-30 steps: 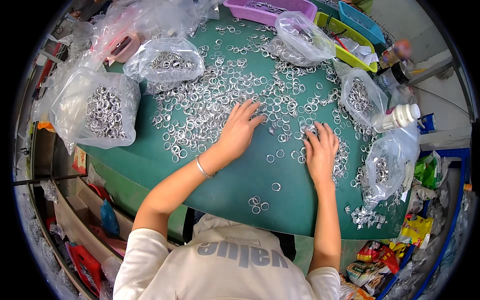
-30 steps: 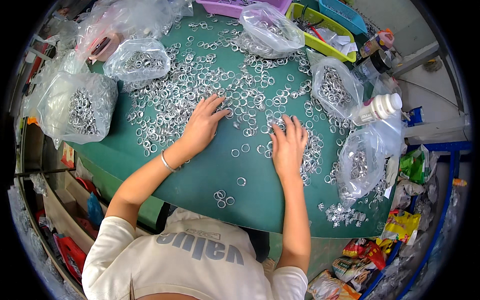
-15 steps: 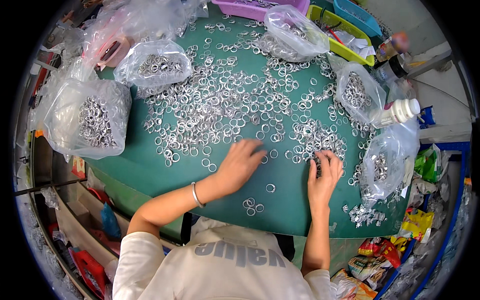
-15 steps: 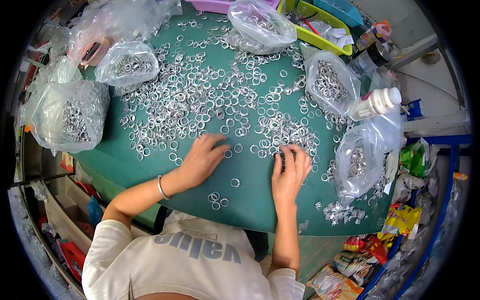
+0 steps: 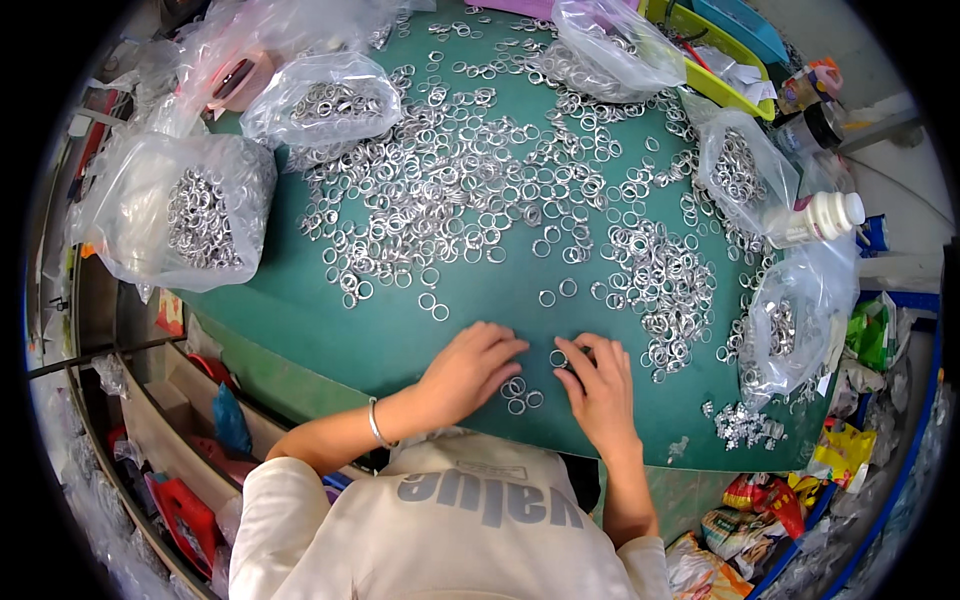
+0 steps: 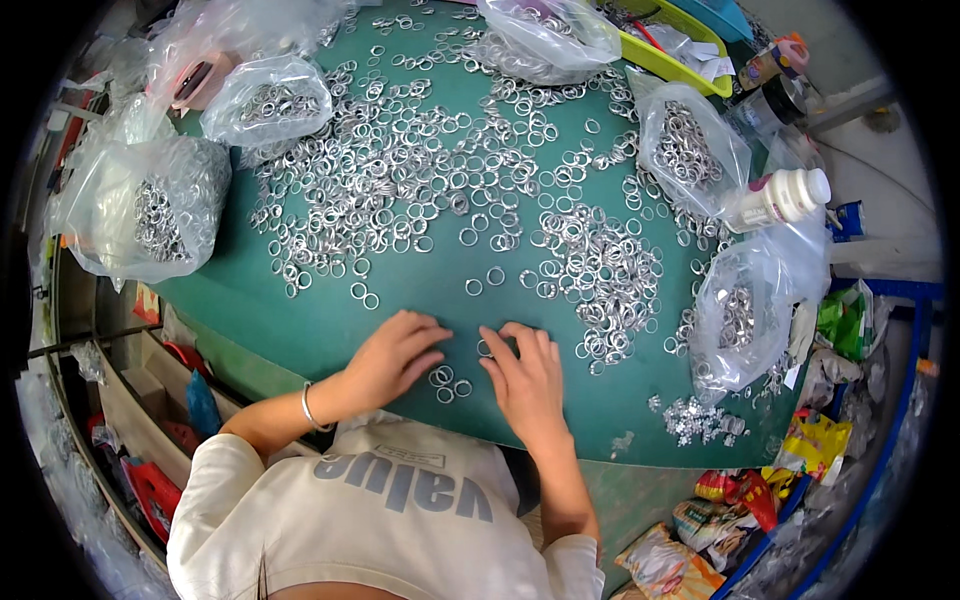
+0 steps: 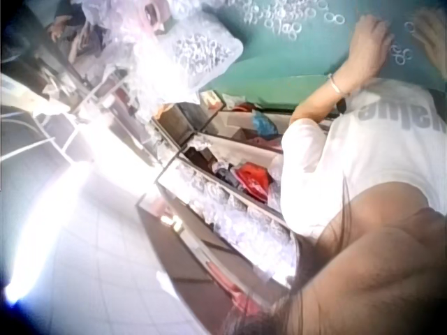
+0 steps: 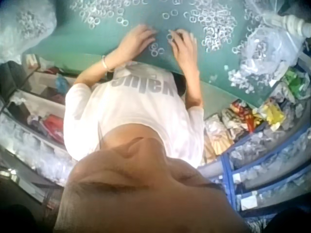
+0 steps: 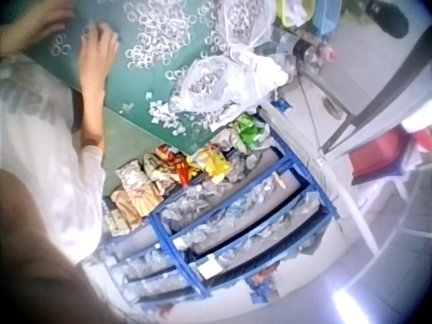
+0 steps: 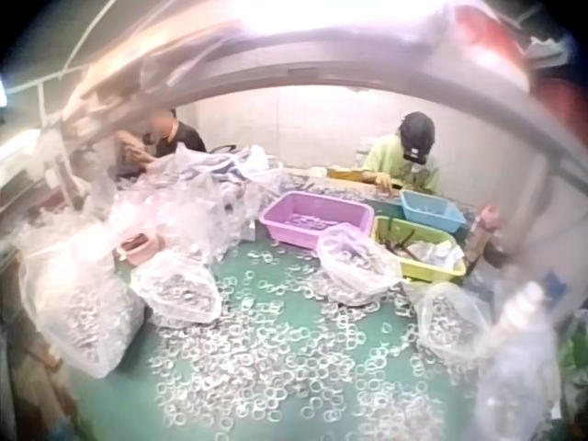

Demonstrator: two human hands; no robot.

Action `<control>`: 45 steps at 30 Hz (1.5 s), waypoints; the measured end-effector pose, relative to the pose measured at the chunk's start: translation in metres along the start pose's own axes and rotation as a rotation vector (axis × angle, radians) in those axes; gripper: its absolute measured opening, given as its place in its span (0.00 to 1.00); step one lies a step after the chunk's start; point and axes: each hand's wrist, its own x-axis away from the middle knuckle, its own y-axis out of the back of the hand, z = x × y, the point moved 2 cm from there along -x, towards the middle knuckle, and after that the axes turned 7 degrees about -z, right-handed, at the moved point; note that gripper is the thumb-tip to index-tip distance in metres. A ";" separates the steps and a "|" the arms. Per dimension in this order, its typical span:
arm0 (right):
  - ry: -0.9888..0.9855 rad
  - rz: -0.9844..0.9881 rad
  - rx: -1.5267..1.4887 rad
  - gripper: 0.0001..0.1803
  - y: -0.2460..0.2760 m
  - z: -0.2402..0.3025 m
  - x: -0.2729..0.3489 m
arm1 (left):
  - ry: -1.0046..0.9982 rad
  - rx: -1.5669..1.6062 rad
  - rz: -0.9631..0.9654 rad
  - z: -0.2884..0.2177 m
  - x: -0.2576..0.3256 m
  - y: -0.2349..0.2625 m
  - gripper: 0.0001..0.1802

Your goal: The person sorts through a large pile of small metal rings on a green workstation by hand, picking up individual rings to check them and placing some into small plastic bags.

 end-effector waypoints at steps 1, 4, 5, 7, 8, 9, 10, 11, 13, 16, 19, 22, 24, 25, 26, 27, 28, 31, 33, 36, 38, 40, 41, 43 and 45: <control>0.004 -0.012 0.021 0.15 -0.003 -0.001 0.002 | -0.042 -0.022 0.017 -0.005 0.008 -0.003 0.20; 0.032 -0.089 0.113 0.12 -0.008 -0.013 0.002 | -0.128 -0.090 0.076 -0.021 0.023 -0.018 0.24; 0.009 -0.126 0.170 0.12 -0.005 -0.018 0.002 | -0.146 -0.097 0.071 -0.022 0.026 -0.024 0.23; -0.039 -0.199 0.284 0.13 0.002 -0.024 0.006 | -0.183 -0.108 0.060 -0.022 0.031 -0.035 0.22; -0.069 -0.259 0.373 0.13 0.005 -0.025 0.008 | -0.202 -0.109 0.044 -0.021 0.034 -0.039 0.20; -0.099 -0.319 0.462 0.14 0.008 -0.026 0.010 | -0.196 -0.107 0.032 -0.019 0.038 -0.040 0.19; -0.133 -0.384 0.551 0.14 0.011 -0.026 0.009 | -0.193 -0.104 0.023 -0.017 0.040 -0.040 0.19; -0.133 -0.366 0.501 0.15 0.011 -0.025 0.006 | -0.190 -0.101 0.014 -0.016 0.041 -0.038 0.18; -0.135 -0.325 0.401 0.17 0.011 -0.019 -0.001 | -0.153 -0.119 -0.020 -0.008 0.044 -0.034 0.18; -0.058 -0.234 0.248 0.19 -0.004 -0.001 -0.032 | -0.113 -0.203 -0.074 -0.002 0.050 -0.023 0.19; 0.063 -0.239 0.191 0.18 -0.024 0.004 -0.068 | -0.093 -0.270 -0.056 -0.005 0.049 -0.013 0.22; 0.122 -0.234 0.211 0.15 -0.045 0.000 -0.093 | -0.087 -0.266 -0.016 -0.003 0.047 -0.008 0.25; 0.145 -0.235 0.299 0.12 -0.054 -0.002 -0.099 | -0.077 -0.240 -0.024 -0.002 0.043 -0.006 0.26; 0.165 -0.200 0.304 0.11 -0.057 -0.001 -0.098 | -0.067 -0.224 -0.046 -0.003 0.038 0.000 0.25; 0.185 -0.167 0.309 0.10 -0.058 0.000 -0.093 | -0.058 -0.209 -0.066 -0.002 0.031 0.005 0.25; 0.202 -0.135 0.315 0.10 -0.059 0.002 -0.087 | -0.056 -0.200 -0.110 0.003 0.021 0.009 0.25; 0.213 -0.044 0.272 0.09 -0.059 0.007 -0.076 | -0.052 -0.189 -0.156 0.009 0.008 0.014 0.25; 0.258 0.153 -0.010 0.06 -0.044 0.029 -0.055 | -0.064 -0.170 -0.207 0.015 -0.014 0.018 0.24; 0.167 0.033 -0.167 0.01 -0.037 0.012 -0.067 | -0.099 -0.167 -0.128 0.009 -0.016 0.011 0.24; -0.014 -0.224 -0.146 0.06 -0.024 -0.020 -0.108 | -0.132 -0.136 -0.035 0.007 0.002 -0.006 0.22; 0.115 -0.288 0.090 0.18 -0.023 -0.024 -0.139 | -0.177 -0.088 0.064 0.009 0.016 -0.007 0.20; 0.155 -0.280 0.127 0.19 -0.031 -0.029 -0.169 | -0.159 0.025 0.091 0.008 0.023 -0.002 0.19; 0.172 -0.277 0.148 0.19 -0.034 -0.032 -0.180 | -0.153 0.083 0.107 0.008 0.022 -0.001 0.19; 0.207 -0.247 0.220 0.19 -0.047 -0.038 -0.198 | -0.158 0.116 0.056 0.012 0.008 0.004 0.20; 0.234 -0.217 0.278 0.18 -0.058 -0.044 -0.201 | -0.093 0.083 0.043 0.018 -0.015 0.014 0.21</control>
